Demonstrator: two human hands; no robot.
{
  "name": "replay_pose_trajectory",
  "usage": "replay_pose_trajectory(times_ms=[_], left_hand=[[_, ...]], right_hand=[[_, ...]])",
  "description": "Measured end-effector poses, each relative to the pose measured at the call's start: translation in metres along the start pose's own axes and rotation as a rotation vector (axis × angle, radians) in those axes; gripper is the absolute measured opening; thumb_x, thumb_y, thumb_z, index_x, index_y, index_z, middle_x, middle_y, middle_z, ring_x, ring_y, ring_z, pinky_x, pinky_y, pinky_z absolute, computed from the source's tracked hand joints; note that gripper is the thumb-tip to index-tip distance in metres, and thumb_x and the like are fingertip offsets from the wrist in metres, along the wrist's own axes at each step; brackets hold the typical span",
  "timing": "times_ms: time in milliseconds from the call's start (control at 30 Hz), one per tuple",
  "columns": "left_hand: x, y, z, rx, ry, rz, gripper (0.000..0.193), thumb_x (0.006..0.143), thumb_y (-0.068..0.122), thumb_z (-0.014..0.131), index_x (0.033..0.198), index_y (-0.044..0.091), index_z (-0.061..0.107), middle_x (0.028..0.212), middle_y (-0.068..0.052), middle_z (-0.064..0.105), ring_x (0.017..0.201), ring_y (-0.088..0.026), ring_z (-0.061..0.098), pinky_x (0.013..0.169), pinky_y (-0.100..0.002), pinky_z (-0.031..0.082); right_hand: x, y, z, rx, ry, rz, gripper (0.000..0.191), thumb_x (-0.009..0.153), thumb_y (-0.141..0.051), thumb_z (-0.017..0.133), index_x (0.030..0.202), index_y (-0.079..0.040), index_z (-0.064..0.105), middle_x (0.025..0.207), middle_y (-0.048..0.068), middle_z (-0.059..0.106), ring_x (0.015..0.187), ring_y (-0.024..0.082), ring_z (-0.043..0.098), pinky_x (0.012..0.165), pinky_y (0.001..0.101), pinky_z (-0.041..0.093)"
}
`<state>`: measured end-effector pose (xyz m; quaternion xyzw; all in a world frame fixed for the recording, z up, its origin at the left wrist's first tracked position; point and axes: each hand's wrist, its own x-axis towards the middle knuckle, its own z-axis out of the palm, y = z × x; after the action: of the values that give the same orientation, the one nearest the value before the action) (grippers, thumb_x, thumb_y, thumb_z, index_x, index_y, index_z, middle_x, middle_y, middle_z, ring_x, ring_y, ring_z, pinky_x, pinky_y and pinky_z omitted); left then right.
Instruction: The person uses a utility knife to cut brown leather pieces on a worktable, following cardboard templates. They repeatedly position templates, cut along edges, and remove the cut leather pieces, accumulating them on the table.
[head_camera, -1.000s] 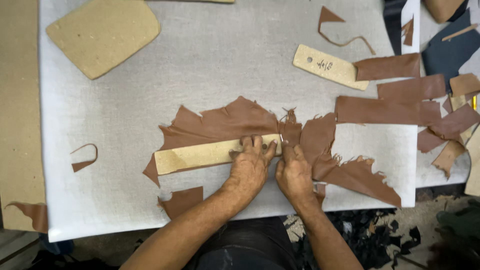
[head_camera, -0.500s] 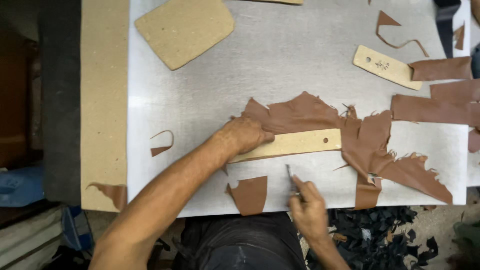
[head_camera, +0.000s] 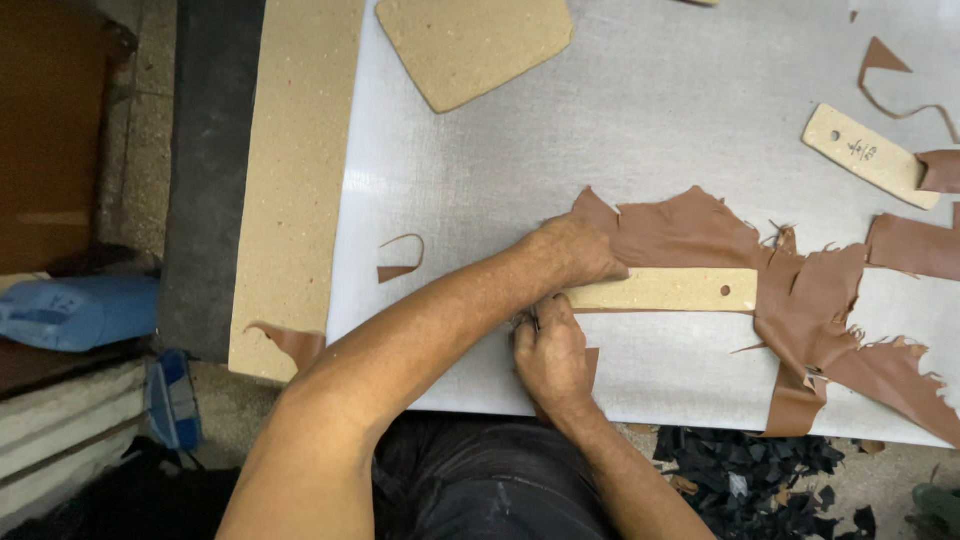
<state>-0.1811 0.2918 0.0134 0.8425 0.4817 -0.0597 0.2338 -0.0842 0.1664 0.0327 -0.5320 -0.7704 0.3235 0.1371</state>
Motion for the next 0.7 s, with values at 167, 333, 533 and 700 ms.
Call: replay_pose_trajectory(times_ms=[167,333,533,700], left_hand=[[-0.009,-0.001,-0.031,0.243,-0.152,-0.051,0.04,0.1,0.013,0.06,0.134,0.035,0.064,0.124,-0.01,0.071,0.119,-0.035,0.066,0.093,-0.058,0.057],[-0.017,0.03,-0.028,0.104,-0.207,-0.163,0.052,0.099,0.02,0.052,0.144,0.046,0.051,0.134,-0.015,0.059,0.132,-0.042,0.053,0.104,-0.071,0.042],[-0.021,0.032,0.003,0.132,-0.049,-0.129,0.053,0.103,0.015,0.05,0.15,0.038,0.048,0.12,-0.022,0.062,0.113,-0.041,0.065,0.097,-0.064,0.049],[-0.02,0.033,0.0,0.155,-0.127,-0.144,0.069,0.098,0.004,0.053,0.154,0.043,0.042,0.117,-0.022,0.063,0.105,-0.034,0.07,0.095,-0.055,0.057]], right_hand=[[-0.036,0.019,-0.023,0.055,-0.06,-0.18,0.038,0.086,-0.001,0.06,0.124,0.002,0.063,0.1,0.019,0.068,0.091,0.035,0.069,0.081,0.0448,0.055],[-0.037,0.05,-0.064,0.095,-0.328,0.107,0.039,0.089,0.0,0.057,0.127,-0.005,0.065,0.092,0.013,0.066,0.076,0.027,0.07,0.072,0.0387,0.056],[-0.042,0.096,-0.096,0.056,-0.125,0.22,0.036,0.09,-0.002,0.062,0.126,-0.004,0.067,0.088,0.012,0.066,0.071,0.025,0.066,0.066,0.0372,0.055],[-0.027,0.155,-0.131,0.01,0.091,0.091,0.037,0.09,0.0,0.058,0.126,-0.003,0.067,0.093,0.011,0.067,0.077,0.022,0.071,0.072,0.0355,0.057]])
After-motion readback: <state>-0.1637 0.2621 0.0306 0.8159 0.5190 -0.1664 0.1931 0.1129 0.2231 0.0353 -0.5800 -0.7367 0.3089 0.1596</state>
